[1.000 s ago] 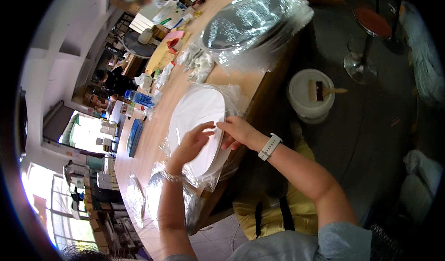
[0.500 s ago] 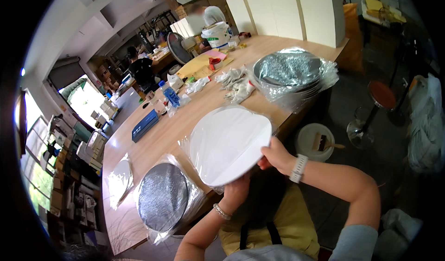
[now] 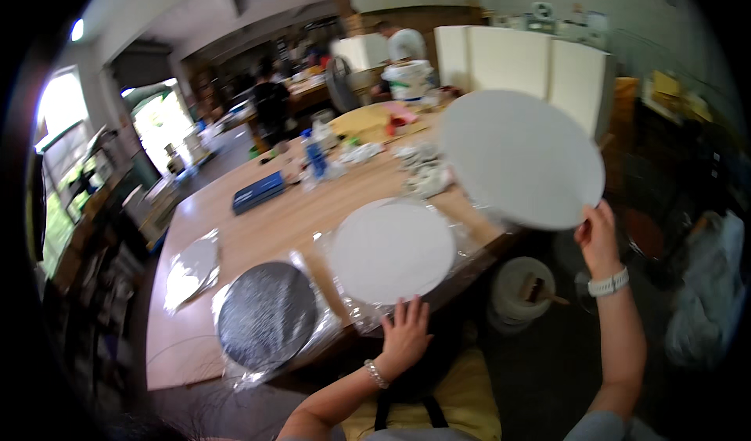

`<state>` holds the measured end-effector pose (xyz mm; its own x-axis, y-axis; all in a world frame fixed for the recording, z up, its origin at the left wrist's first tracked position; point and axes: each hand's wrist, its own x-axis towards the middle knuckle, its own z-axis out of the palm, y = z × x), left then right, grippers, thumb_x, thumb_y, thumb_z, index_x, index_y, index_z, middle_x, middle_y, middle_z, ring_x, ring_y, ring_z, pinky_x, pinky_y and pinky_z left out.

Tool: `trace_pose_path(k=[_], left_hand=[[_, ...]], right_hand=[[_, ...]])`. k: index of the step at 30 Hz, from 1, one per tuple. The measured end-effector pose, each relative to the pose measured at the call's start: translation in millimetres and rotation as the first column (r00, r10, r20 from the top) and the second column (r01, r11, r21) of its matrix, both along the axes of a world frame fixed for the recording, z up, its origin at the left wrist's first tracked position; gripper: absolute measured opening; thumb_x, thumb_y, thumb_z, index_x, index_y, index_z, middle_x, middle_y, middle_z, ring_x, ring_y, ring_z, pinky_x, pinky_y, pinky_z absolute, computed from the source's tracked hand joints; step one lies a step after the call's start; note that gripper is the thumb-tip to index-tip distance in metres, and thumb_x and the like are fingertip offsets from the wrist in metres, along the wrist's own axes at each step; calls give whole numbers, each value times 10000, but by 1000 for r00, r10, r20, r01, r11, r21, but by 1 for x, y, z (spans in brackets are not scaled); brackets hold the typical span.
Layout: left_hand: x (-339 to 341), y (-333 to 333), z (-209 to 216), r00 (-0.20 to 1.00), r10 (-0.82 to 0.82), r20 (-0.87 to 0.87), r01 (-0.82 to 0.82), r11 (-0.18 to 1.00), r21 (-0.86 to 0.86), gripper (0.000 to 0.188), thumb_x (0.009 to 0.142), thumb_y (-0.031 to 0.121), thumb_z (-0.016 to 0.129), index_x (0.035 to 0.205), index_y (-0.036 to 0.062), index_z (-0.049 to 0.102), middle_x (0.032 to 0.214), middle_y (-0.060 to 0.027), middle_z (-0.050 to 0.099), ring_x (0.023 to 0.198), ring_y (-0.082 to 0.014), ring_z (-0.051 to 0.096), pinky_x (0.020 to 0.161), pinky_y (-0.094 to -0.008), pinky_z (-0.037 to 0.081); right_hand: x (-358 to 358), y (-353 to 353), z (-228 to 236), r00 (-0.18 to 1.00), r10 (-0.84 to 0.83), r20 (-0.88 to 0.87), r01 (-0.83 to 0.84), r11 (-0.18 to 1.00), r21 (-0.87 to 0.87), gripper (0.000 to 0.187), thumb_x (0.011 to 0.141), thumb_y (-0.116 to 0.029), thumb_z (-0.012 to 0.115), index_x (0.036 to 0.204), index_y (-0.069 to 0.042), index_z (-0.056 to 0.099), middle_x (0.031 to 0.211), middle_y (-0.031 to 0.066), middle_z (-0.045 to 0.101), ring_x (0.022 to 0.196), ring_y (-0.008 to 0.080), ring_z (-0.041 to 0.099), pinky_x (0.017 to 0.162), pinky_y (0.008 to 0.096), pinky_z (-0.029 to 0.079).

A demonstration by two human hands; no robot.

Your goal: The person wraps circular objects in clear plastic film. They pick up a white circular disc, place it on a black circular base, and wrap the pair in plastic. The person repeats this process for multiple units, stacking the wrapped items on the table.

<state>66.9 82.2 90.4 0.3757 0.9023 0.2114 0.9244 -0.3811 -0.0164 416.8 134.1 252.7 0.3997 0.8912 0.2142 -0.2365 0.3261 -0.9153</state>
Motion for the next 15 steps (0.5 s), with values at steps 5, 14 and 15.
trace_pose_path(k=[5, 14, 15], left_hand=[[-34, -50, 10, 901, -319, 293, 324, 945, 31, 492, 825, 181, 606, 1278, 44, 469, 1372, -167, 393, 1266, -346, 372, 961, -463, 397], [-245, -85, 31, 832, 490, 259, -502, 864, -23, 220, 811, 151, 602, 1015, 71, 588, 1055, -105, 563, 998, -300, 530, 853, -431, 441], [-248, -80, 28, 827, 496, 265, -483, 868, -117, 199, 815, 165, 602, 990, 72, 588, 1017, -100, 563, 985, -293, 527, 842, -434, 441]], right_hand=[[65, 142, -116, 985, -141, -96, 141, 990, -10, 166, 866, -102, 519, 1023, -76, 471, 688, 8, 523, 554, 107, 524, 457, 226, 423], [32, 121, -131, 964, -264, 41, 268, 951, -157, 347, 921, -452, 488, 1062, -135, 498, 725, -49, 501, 565, 45, 477, 435, 165, 359], [30, 111, -131, 925, -364, 107, 375, 921, -104, 369, 918, -478, 484, 1080, -147, 493, 732, -61, 486, 553, 35, 451, 434, 162, 347]])
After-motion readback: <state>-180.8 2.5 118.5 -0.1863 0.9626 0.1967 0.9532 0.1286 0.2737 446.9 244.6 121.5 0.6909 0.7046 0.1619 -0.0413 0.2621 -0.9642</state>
